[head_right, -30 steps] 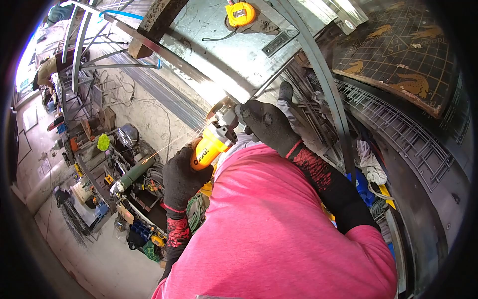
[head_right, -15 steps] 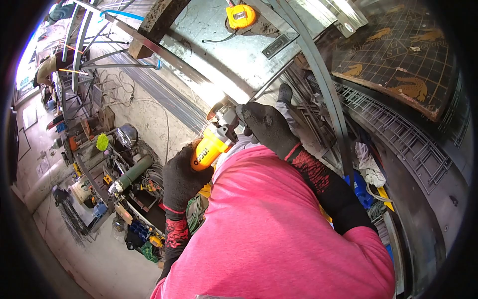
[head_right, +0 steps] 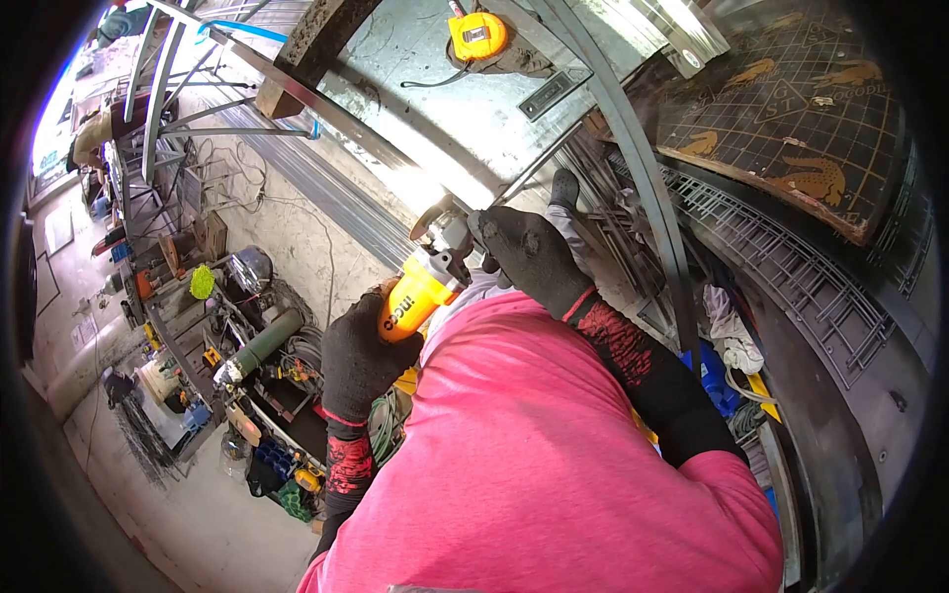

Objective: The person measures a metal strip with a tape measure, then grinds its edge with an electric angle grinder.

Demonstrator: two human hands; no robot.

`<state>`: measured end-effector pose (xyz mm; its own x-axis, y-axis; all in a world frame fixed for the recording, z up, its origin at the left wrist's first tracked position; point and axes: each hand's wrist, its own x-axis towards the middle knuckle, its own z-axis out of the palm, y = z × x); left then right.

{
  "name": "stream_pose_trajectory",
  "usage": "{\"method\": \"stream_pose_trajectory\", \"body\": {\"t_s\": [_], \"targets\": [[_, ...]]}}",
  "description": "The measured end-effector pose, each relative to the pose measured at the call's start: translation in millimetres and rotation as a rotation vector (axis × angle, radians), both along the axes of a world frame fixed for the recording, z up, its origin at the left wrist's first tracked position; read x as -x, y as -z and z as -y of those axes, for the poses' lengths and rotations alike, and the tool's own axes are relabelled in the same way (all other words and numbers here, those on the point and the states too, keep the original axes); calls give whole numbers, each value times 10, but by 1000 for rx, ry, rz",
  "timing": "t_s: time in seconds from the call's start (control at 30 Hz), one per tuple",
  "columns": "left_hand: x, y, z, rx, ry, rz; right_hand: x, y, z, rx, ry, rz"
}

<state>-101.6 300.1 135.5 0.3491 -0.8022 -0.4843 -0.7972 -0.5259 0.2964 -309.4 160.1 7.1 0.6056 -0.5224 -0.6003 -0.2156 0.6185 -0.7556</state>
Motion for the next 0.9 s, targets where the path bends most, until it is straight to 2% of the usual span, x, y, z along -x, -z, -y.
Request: {"method": "stream_pose_trajectory", "body": {"t_s": [0.27, 0.33, 0.57, 0.63, 0.67, 0.73, 0.83, 0.9], "targets": [[19, -55, 54, -15, 9, 8, 16, 62, 11, -41, -11, 9], [26, -68, 64, -19, 9, 11, 33, 180, -6, -51, -27, 78], [30, -117, 106, -49, 28, 29, 0, 348, -86, 17, -26, 12], [54, -145, 152, -51, 32, 33, 22, 465, -115, 259, -34, 17], [72, -167, 181, -41, 37, 34, 10, 412, -103, 262, -36, 19], [69, -178, 169, -30, 39, 38, 3, 273, -85, -130, 107, 100], [33, -170, 104, 97, 1, -49, -23, 22, 56, -93, -12, -8], [-14, -249, 14, 117, -204, -169, 6, 13, 65, -78, 5, 70]]}}
